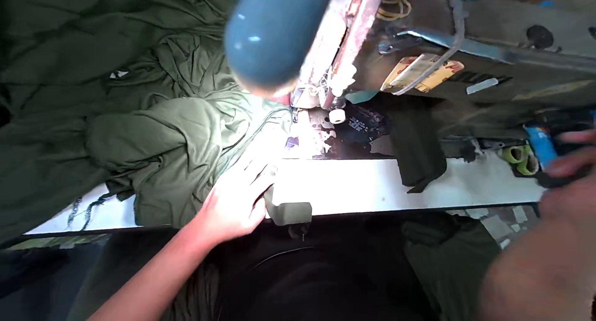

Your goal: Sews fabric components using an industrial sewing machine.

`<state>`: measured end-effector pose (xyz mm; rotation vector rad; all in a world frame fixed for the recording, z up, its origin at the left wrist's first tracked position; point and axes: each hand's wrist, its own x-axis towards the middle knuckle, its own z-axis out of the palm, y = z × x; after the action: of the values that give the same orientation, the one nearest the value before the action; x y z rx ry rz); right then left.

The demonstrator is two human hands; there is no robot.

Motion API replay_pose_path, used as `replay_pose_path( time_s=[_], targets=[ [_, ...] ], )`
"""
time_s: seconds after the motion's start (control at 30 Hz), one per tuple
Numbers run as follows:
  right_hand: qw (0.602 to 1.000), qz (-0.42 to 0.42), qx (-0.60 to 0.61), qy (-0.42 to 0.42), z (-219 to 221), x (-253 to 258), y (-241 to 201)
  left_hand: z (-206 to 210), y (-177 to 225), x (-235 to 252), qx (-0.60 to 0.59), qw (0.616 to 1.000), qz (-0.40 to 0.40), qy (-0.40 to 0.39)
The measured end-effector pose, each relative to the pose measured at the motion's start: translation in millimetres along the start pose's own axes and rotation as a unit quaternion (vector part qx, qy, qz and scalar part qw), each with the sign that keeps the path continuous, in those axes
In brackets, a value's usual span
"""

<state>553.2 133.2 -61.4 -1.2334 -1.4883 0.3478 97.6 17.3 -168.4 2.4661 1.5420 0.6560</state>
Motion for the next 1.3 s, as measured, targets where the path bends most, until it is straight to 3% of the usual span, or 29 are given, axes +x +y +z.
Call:
replay_pose_path(
  time_s=[0.1,0.2,0.27,0.37,0.47,0.57,0.63,0.7,0.83,1.1,1.23,1.3],
  targets=[
    [0.967,-0.097,0.009,-0.237,57,-55,-37,2,13,-18,-0.009,1.000,-0.013,-0.003],
    [0.915,-0.191,-0.021,-0.355,125,-97,-52,-13,25,-15,-0.016,0.997,-0.030,-0.065],
    [0.893,-0.213,-0.030,-0.397,156,-111,-58,-31,30,-3,-0.014,0.995,-0.035,-0.092],
    [0.891,-0.251,-0.026,-0.377,190,-120,-66,-53,23,28,0.015,0.999,-0.002,-0.043],
    [0.880,-0.229,-0.083,-0.409,210,-122,-75,-57,5,75,0.058,0.998,0.008,-0.001],
    [0.813,-0.152,-0.162,-0.538,217,-120,-84,-40,-19,111,0.073,0.995,-0.018,-0.058],
    [0.778,-0.147,-0.196,-0.579,217,-119,-87,-21,-36,122,0.081,0.995,-0.015,-0.055],
    [0.768,-0.150,-0.198,-0.591,214,-117,-87,-13,-44,125,0.098,0.994,-0.016,-0.045],
    [0.800,-0.179,-0.149,-0.554,212,-114,-82,-19,-47,130,0.121,0.990,-0.051,-0.056],
    [0.816,-0.202,-0.157,-0.518,218,-118,-78,-12,-58,143,0.106,0.994,-0.033,0.004],
    [0.777,-0.166,-0.169,-0.584,221,-105,-83,-15,-60,147,0.079,0.996,-0.027,-0.004],
    [0.776,-0.164,-0.175,-0.584,223,-103,-82,-17,-57,150,0.069,0.997,-0.043,-0.002]
  ],
)
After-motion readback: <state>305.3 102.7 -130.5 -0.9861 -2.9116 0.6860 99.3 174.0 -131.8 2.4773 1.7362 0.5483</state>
